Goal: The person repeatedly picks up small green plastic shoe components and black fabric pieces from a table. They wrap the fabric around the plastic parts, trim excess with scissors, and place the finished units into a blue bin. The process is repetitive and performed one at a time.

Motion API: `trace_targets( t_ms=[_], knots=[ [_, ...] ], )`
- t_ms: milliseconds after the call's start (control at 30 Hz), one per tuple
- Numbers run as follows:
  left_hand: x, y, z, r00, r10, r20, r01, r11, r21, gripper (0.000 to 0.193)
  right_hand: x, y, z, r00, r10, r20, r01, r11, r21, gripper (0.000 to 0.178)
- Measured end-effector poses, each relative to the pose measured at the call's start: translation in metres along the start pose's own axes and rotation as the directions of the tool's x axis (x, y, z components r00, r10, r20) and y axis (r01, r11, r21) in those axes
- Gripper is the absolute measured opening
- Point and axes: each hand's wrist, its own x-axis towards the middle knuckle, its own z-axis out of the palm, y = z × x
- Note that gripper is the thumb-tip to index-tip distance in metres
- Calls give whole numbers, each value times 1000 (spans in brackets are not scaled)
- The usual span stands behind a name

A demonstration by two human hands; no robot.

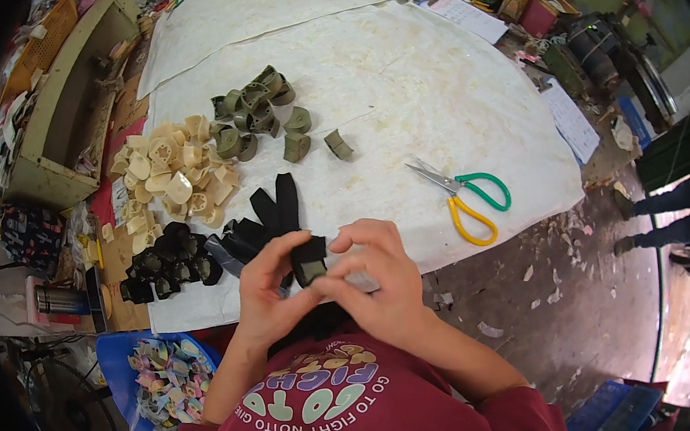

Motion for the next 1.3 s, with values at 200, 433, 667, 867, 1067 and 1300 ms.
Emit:
trace_targets(
  t_ms=[200,433,667,867,1067,1300],
  knots=[
    [-7,-10,13,982,-190,11,186,943,-278,45,-23,42,-54,1000,-5,19,14,890,-455,35],
    [-16,-22,15,976,-176,128,210,917,-340,14,-12,103,-151,928,371,33,-230,639,-735,55],
    [-18,-16,19,940,-286,184,340,783,-520,15,31,109,-173,741,643,191,-293,566,-771,50],
    [-21,-18,19,952,-272,140,306,824,-477,16,15,97,-174,645,735,210,-631,667,-396,41],
    [-13,-21,22,906,-382,181,417,739,-529,12,-52,31,-135,686,602,409,-722,630,285,52],
    [-12,-16,22,894,-417,161,441,763,-472,9,-53,10,-108,486,674,557,-722,669,-179,73]
  ],
)
